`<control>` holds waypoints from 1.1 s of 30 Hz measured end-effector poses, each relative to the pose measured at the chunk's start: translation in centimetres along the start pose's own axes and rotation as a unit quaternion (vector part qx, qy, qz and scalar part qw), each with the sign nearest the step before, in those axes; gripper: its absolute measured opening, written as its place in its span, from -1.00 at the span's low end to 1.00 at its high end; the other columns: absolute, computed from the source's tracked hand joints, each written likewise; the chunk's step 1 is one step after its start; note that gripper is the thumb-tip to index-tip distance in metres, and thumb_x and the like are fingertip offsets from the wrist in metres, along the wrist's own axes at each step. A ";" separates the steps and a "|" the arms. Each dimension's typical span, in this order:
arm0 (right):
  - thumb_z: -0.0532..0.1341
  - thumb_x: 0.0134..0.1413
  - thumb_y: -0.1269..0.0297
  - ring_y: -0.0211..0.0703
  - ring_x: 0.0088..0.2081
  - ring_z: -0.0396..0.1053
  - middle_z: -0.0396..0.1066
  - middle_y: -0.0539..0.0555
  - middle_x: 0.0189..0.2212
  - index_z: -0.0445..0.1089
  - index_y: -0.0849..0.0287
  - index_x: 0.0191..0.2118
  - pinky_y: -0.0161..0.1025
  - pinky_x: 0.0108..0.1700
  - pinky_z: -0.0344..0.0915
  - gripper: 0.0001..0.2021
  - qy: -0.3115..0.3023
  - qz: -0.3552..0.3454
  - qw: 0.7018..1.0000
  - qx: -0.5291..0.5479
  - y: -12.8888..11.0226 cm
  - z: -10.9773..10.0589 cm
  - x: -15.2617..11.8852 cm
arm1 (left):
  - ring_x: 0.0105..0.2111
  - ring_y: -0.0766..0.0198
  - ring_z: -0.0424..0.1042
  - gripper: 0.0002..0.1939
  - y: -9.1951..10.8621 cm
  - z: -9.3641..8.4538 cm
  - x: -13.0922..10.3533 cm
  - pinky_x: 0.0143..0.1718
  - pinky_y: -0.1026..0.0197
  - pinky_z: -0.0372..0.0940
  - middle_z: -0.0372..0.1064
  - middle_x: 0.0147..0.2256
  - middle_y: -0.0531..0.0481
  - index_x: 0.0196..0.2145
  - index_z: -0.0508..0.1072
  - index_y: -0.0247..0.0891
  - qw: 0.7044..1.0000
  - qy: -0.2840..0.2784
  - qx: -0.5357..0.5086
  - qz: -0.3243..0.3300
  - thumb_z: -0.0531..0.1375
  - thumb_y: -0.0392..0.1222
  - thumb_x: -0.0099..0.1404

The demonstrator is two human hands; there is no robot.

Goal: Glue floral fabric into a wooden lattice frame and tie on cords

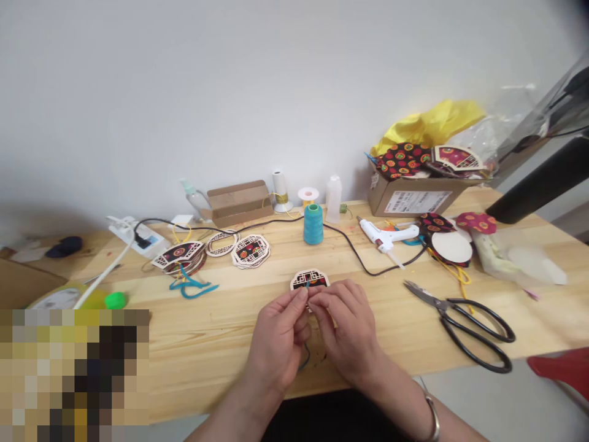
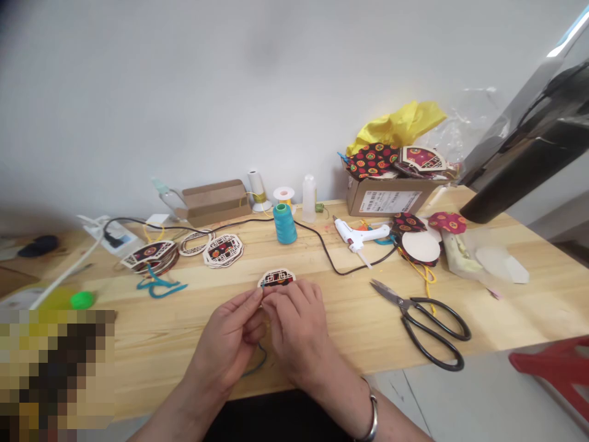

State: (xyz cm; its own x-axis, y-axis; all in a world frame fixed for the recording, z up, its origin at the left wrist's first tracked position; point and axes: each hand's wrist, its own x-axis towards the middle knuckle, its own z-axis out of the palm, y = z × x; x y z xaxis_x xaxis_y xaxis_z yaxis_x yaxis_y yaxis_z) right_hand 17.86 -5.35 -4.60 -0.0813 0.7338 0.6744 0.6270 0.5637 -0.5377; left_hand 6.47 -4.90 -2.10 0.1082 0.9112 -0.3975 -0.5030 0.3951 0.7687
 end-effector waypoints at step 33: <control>0.19 0.07 0.49 -0.14 -0.33 0.33 0.46 0.08 -0.40 0.42 0.19 -0.32 -0.13 -0.26 0.26 -0.90 0.036 0.028 0.998 0.046 -0.2 -1.2 0.5 | -0.68 0.54 -0.23 -0.79 -0.3 -0.1 0.2 -0.68 0.41 -0.24 -0.13 -0.70 0.26 -0.44 0.53 -0.40 1.000 0.009 0.006 0.000 0.33 -0.15 0.07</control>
State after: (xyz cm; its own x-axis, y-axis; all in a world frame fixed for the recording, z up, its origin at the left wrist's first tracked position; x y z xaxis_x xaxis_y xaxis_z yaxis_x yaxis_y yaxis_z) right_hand 18.57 -5.54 -3.50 0.0099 0.7386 0.6740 0.5548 0.5568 -0.6182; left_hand 6.53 -4.88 -2.45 0.0931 0.9094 -0.4055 -0.4920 0.3960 0.7753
